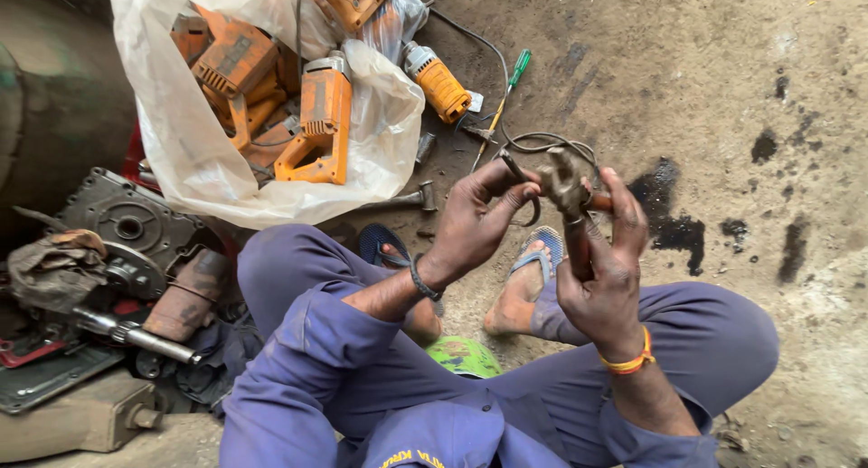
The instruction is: The person sits on the ground and uses pliers to bend a short piece of wire into a loop. The person repeatedly adjusts the wire's position in the pliers and bends it further to form a small loop.
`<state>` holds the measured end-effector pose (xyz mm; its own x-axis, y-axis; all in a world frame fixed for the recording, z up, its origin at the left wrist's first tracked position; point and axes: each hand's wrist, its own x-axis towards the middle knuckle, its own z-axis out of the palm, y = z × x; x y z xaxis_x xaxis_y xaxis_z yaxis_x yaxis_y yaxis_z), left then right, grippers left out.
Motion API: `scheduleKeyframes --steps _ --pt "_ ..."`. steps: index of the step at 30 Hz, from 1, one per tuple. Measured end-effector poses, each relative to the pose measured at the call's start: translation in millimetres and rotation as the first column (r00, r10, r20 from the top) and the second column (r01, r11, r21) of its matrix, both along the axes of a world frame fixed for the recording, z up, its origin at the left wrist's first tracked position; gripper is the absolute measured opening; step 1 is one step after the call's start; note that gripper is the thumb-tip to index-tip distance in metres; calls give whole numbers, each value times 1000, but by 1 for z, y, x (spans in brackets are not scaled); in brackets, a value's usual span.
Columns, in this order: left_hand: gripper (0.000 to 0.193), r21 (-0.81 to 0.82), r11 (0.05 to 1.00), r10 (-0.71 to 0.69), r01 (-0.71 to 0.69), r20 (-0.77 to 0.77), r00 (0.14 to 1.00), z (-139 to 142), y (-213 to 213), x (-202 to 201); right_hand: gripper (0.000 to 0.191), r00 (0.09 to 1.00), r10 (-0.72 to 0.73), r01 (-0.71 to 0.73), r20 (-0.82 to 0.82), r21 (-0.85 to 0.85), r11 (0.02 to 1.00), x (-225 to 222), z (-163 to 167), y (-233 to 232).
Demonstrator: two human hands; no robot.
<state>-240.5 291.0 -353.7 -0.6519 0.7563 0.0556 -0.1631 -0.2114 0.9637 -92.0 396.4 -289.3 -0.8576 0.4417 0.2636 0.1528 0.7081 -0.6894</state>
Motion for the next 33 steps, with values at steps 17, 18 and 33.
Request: scheduleKeyframes --steps 17,18,33 --pt "21 47 996 -46 79 -487 872 29 2 -4 36 990 1 -58 144 396 916 14 6 28" --pt "19 37 995 -63 93 -493 868 29 3 -6 33 988 -7 -58 157 404 913 14 5 30" --pt "37 -39 981 -183 192 -534 826 37 5 -15 39 993 7 -58 116 442 895 12 2 35"
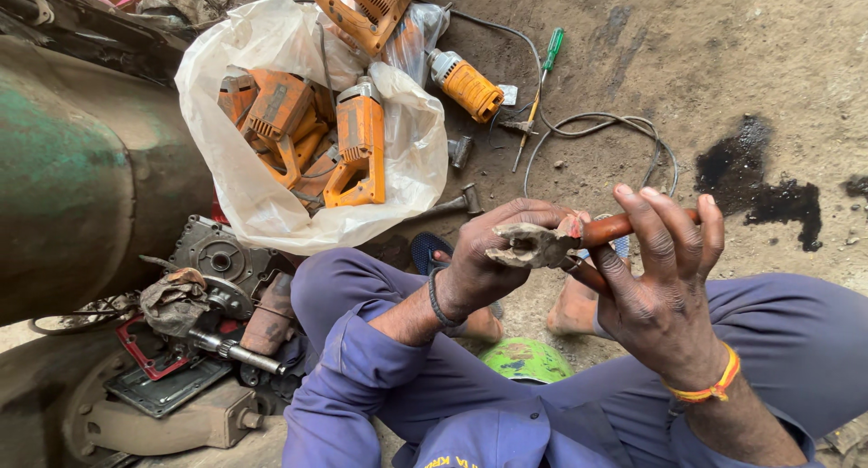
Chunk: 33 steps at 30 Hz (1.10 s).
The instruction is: The person sits on the ground and uses pliers to bend a short piece of wire into a loop. The person repeatedly adjusts the wire's position in the pliers and bends it further to form a small loop.
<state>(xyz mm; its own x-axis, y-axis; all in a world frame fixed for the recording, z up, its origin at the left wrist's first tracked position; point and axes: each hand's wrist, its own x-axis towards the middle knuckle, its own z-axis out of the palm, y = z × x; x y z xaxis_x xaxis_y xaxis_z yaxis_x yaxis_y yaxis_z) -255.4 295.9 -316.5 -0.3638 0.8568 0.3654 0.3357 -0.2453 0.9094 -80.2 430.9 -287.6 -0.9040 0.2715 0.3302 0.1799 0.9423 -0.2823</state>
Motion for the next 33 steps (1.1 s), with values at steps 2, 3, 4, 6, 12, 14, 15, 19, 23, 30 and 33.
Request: scheduleKeyframes --steps 2,3,4,6,12,14,15,19,23,30,33 --pt "38 -4 1000 5 -5 -1 1000 0 -1 -1 40 1000 -5 5 3 6 1000 0 0 0" --pt "38 -6 1000 9 -9 -1 1000 0 -1 -1 40 1000 -7 7 5 7 1000 1 0 0" --pt "37 1 1000 8 -8 -15 1000 0 -1 -2 40 1000 -8 8 9 6 1000 1 0 0" --pt "36 13 1000 7 -6 -42 999 -1 -2 -2 42 1000 -11 11 8 -1 1000 1 0 -1" --pt "30 -35 999 -15 14 -43 999 -6 -1 0 43 999 -5 4 39 10 1000 2 6 5" --pt "28 -26 999 -20 19 -26 999 -9 0 1 42 1000 -3 3 28 1 1000 1 8 6" --pt "27 -19 1000 -23 22 -19 1000 -10 1 1 41 1000 -7 7 23 1 1000 1 9 6" --pt "23 6 1000 -12 12 12 1000 -13 2 3 43 1000 -11 11 -24 0 1000 2 8 6" --pt "23 31 999 -10 11 -14 1000 -11 2 3 38 999 -14 13 -46 -22 1000 3 0 5" --pt "31 25 1000 -18 19 -35 999 -4 -1 0 43 999 -11 11 -39 6 1000 5 -5 3" --pt "36 -44 999 -18 16 -47 999 -4 -2 -2 47 999 -31 32 -4 35 999 4 0 2"
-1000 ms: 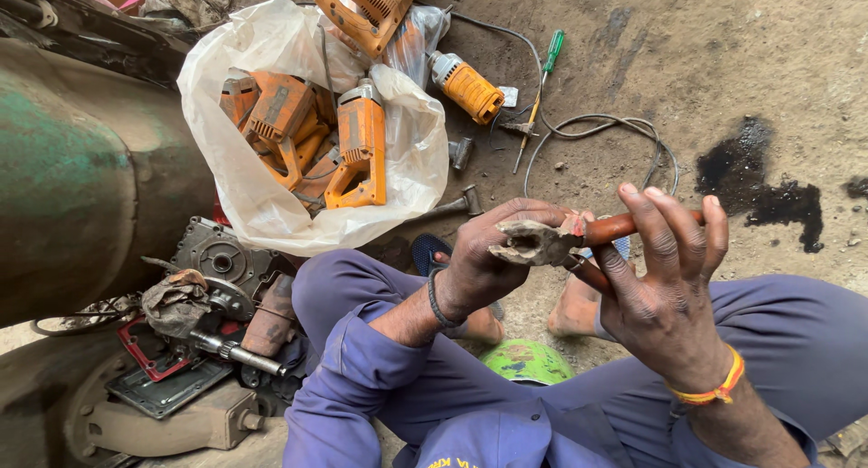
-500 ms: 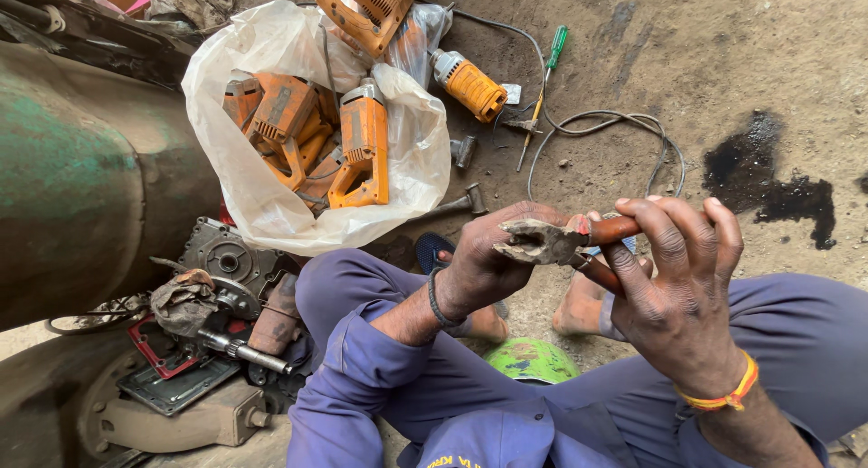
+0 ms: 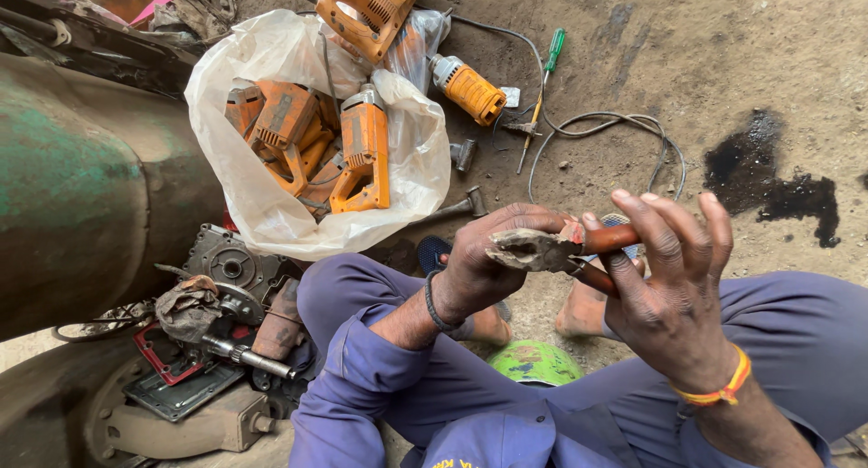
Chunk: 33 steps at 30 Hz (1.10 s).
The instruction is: The person sits on the ground and uses pliers to bend a short piece of wire into a loop. The person repeatedly adjusts the wire's position in the pliers and bends it further to form a small loop.
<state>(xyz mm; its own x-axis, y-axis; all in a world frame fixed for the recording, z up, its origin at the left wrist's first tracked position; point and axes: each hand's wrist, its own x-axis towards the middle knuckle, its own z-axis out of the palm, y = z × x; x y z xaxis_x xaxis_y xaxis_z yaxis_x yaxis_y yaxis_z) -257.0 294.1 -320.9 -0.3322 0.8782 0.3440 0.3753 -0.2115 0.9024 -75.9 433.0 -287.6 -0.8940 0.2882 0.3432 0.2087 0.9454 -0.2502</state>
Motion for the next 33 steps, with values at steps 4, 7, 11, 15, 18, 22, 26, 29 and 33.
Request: scheduleKeyframes --steps 4,7,11,15,18,22,26,29,33 --pt "36 14 1000 -9 10 -25 1000 -4 -1 -3 46 999 -13 13 53 -6 1000 0 3 1" --pt "36 -1 1000 -17 17 -32 999 -7 -2 -5 45 996 -9 9 86 -8 1000 1 1 4" --pt "37 -7 998 -58 57 -66 996 -8 3 -7 46 997 30 -24 64 -83 996 1 -4 8" --pt "37 -77 994 -80 78 -24 997 -4 9 -7 42 994 65 -57 89 -92 994 2 -5 15" --pt "38 -136 986 -108 96 -86 990 0 9 -12 39 991 70 -64 115 -56 996 2 -5 18" --pt "39 -222 965 -168 142 -101 981 7 7 -23 30 997 59 -57 59 -29 998 -1 -4 20" --pt "48 -198 965 -200 174 -118 973 14 5 -24 41 997 -5 4 75 9 1000 -3 1 15" --pt "48 -194 966 -189 168 -92 978 15 3 -22 49 992 -13 22 123 -77 997 -5 1 14" --pt "45 -218 966 -165 142 -94 982 10 2 -20 56 993 -21 27 117 -53 998 -7 -3 10"
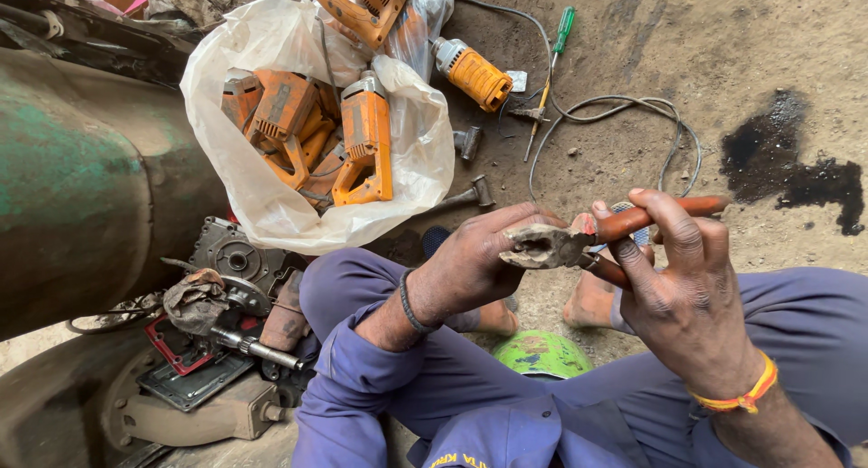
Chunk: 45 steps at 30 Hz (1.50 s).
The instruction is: The person sits on the ground and uses pliers to bend a short piece of wire into a loop. The person repeatedly adjusts the wire's position in the pliers and bends it further to form a small loop.
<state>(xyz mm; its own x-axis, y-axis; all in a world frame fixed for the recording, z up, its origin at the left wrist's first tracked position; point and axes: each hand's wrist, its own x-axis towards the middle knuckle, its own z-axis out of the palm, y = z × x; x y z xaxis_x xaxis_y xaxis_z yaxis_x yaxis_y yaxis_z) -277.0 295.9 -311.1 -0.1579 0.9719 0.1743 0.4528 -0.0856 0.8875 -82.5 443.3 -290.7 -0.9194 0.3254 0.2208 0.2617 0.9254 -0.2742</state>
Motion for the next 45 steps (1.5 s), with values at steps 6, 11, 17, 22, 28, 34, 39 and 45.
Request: scheduleKeyframes --steps 6,11,17,22,28,34,39,45 --pt "39 -5 999 39 -39 86 996 -9 -3 8 52 1000 -25 25 13 -27 999 6 -7 -4" --pt "40 57 998 29 -37 130 991 -15 -2 12 53 999 -41 41 -23 21 999 6 -9 -7" --pt "40 81 997 2 -17 180 984 -19 -2 14 49 998 -44 45 -39 24 999 7 -9 -8" --pt "42 83 996 -5 -13 220 975 -21 -1 16 58 998 -55 55 0 37 998 6 -7 -8" --pt "41 90 996 -3 -20 245 970 -20 -1 17 57 998 -52 56 -37 105 993 4 -2 -8" --pt "42 94 995 14 -36 231 973 -17 0 18 33 994 -71 74 -80 34 997 5 6 -8" --pt "44 78 996 32 -52 237 971 -15 2 19 45 996 -86 90 -31 214 973 2 14 -6" --pt "31 11 988 147 -151 170 974 -19 7 25 39 996 -68 63 57 88 994 5 15 0"
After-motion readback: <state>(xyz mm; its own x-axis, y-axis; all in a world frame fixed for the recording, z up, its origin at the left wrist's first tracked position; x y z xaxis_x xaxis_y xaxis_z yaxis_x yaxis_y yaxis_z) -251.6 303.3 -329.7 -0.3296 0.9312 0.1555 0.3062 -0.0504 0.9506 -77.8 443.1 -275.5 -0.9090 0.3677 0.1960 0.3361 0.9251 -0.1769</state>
